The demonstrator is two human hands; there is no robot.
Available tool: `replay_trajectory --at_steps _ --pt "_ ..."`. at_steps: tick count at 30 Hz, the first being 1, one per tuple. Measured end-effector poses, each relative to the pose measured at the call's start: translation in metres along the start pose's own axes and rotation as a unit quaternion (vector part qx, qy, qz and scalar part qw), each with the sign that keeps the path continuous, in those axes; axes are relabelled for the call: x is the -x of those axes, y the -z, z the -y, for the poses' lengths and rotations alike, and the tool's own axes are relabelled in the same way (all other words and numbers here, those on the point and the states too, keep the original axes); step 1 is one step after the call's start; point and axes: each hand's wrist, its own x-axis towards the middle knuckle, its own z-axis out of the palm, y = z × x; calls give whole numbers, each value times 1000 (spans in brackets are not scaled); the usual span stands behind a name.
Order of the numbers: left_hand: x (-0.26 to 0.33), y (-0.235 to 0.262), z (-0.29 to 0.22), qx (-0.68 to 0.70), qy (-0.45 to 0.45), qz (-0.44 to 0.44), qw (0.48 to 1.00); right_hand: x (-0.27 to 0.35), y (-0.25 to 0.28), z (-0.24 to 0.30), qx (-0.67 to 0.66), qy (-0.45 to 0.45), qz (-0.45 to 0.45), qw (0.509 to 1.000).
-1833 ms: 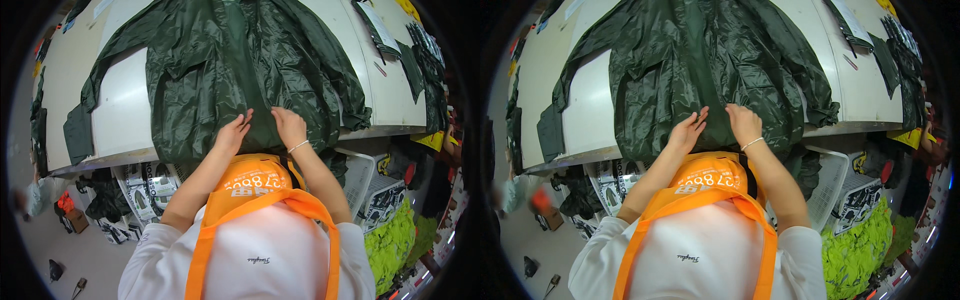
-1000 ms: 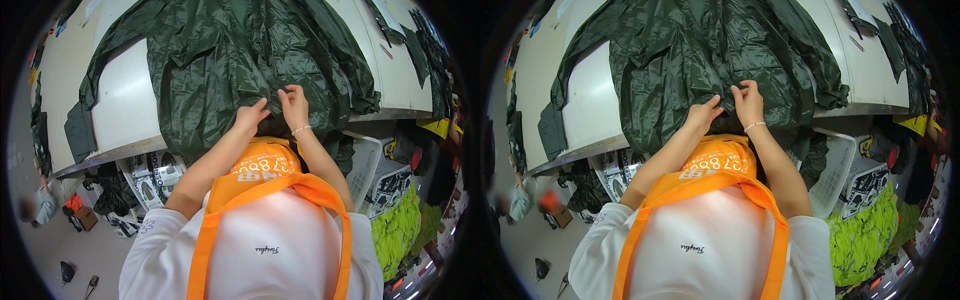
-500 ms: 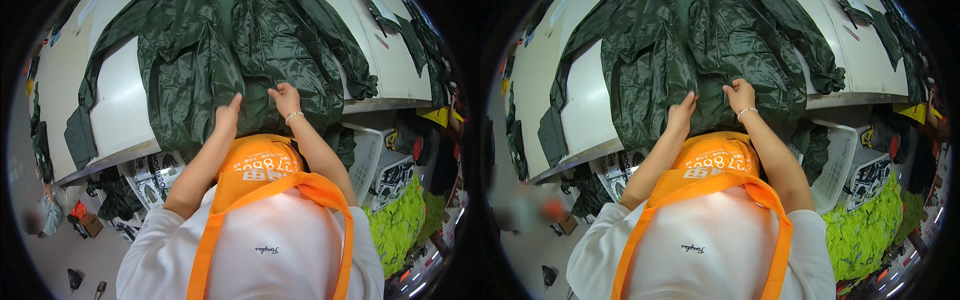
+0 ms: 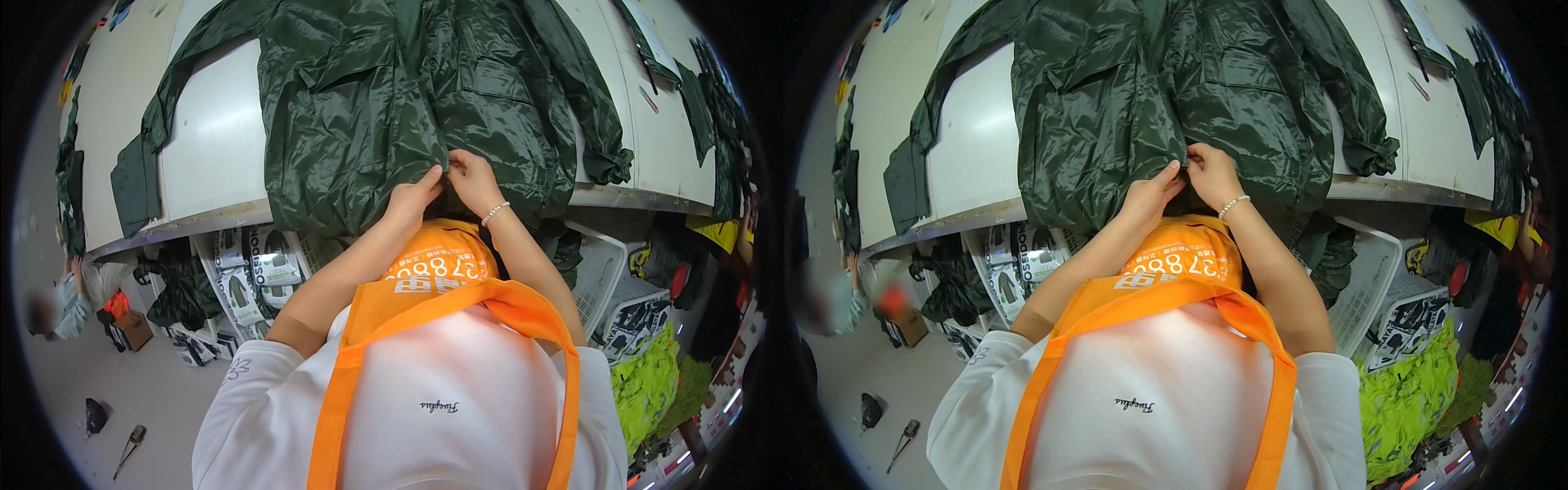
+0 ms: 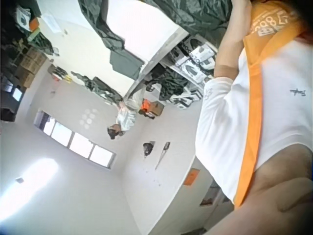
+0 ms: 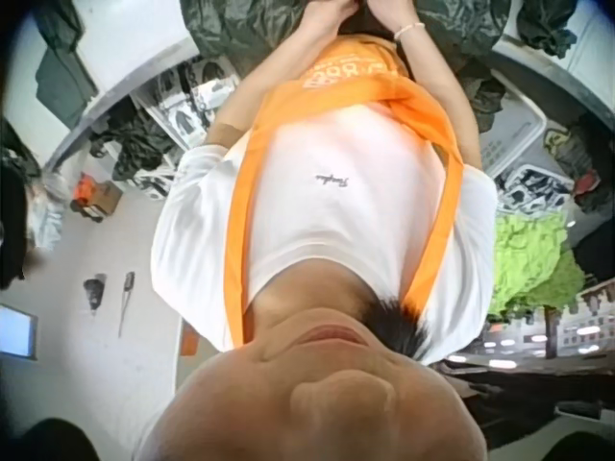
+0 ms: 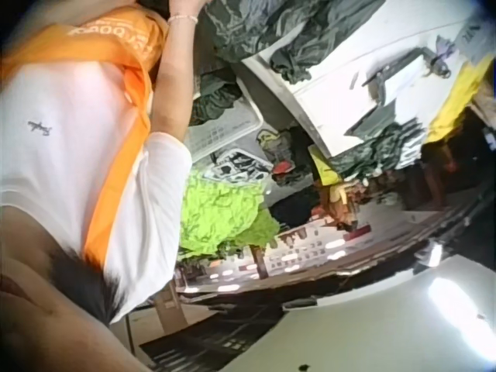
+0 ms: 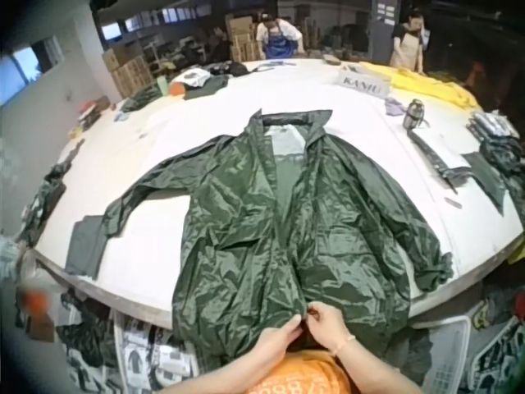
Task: The person unfolds a dark green jacket on a white table, smooths the fabric, and folds it into a compact shape. The person then attaches a small tag to the folded jacket and places it aside.
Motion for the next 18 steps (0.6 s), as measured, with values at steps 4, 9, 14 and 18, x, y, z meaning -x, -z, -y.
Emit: replay_trajectory --at_steps 4,9,14,18 --pt "-10 4 -1 -33 23 -13 999 16 5 4 -136 -68 -37 988" --pt "-14 0 -2 -73 26 -6 997 30 -1 0 -55 -37 -224 972" --pt "-21 0 0 -142 35 -35 989 61 -5 26 303 180 -141 925" --pt "-20 -2 4 -121 8 -44 992 59 -20 15 291 84 -138 943"
